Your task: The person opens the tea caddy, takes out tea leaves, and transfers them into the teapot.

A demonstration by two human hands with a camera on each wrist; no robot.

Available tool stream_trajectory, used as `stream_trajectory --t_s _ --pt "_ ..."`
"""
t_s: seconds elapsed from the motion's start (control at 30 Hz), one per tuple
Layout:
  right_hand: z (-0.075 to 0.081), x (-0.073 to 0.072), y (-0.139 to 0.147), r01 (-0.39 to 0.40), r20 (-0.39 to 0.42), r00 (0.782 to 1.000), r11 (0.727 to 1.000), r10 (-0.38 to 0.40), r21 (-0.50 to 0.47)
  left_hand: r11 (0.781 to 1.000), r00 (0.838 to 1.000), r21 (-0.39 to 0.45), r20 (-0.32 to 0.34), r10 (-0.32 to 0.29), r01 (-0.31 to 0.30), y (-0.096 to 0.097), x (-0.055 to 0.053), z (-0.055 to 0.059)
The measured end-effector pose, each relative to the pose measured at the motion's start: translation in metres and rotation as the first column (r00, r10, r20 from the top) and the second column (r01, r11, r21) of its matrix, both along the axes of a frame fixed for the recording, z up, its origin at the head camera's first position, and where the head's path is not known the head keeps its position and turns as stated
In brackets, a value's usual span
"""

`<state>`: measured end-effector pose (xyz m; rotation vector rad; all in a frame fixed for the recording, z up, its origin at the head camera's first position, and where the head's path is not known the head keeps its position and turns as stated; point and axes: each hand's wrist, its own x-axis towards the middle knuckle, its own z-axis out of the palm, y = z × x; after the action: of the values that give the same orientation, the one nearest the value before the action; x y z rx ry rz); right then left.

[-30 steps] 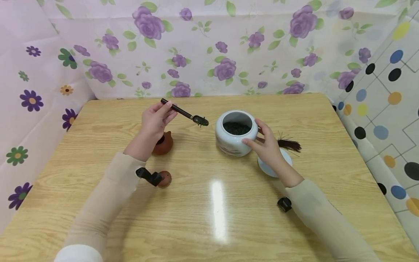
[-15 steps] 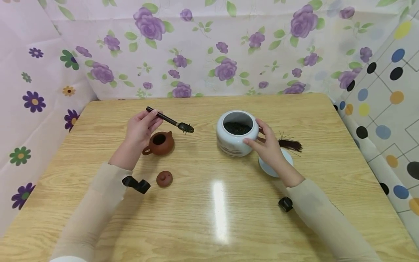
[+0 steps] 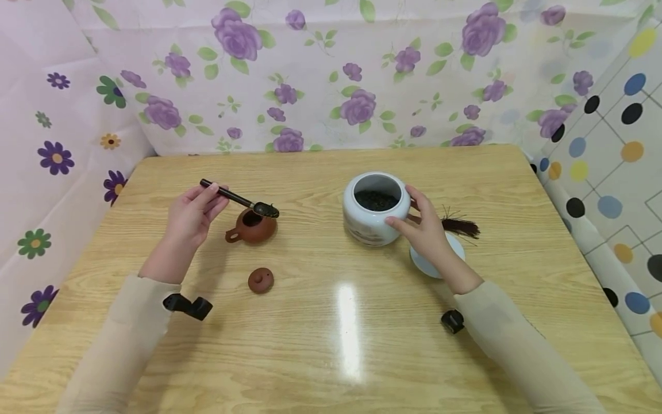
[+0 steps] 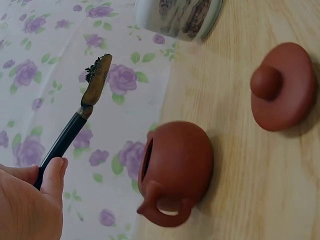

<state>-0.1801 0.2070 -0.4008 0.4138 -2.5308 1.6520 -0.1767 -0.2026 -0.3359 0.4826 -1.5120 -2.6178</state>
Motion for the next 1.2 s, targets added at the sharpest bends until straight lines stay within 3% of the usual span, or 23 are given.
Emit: stream_trajectory --t_s 0.3,0.57,0.73,1.2 --pt "0.001 0.000 0.000 -0.005 0.019 1.000 1.000 0.004 0.013 0.997 0.997 0.041 0.051 0.063 -0.065 -0.021 0.005 -0.013" --pt "-0.001 -0.001 0.001 -0.004 0.030 1.000 1.000 0.004 0.014 0.989 0.988 0.067 0.092 0.124 -0.130 -0.036 0.006 -0.019" --pt "-0.002 -0.001 0.001 -0.001 0.028 1.000 1.000 0.001 0.025 0.986 0.985 0.068 0.085 0.147 -0.153 -0.040 0.005 -0.022" --pt "-0.001 -0.001 0.002 0.007 0.021 1.000 1.000 -0.008 0.029 0.971 0.970 -0.078 0.072 0.233 -0.227 -0.035 -0.002 -0.019"
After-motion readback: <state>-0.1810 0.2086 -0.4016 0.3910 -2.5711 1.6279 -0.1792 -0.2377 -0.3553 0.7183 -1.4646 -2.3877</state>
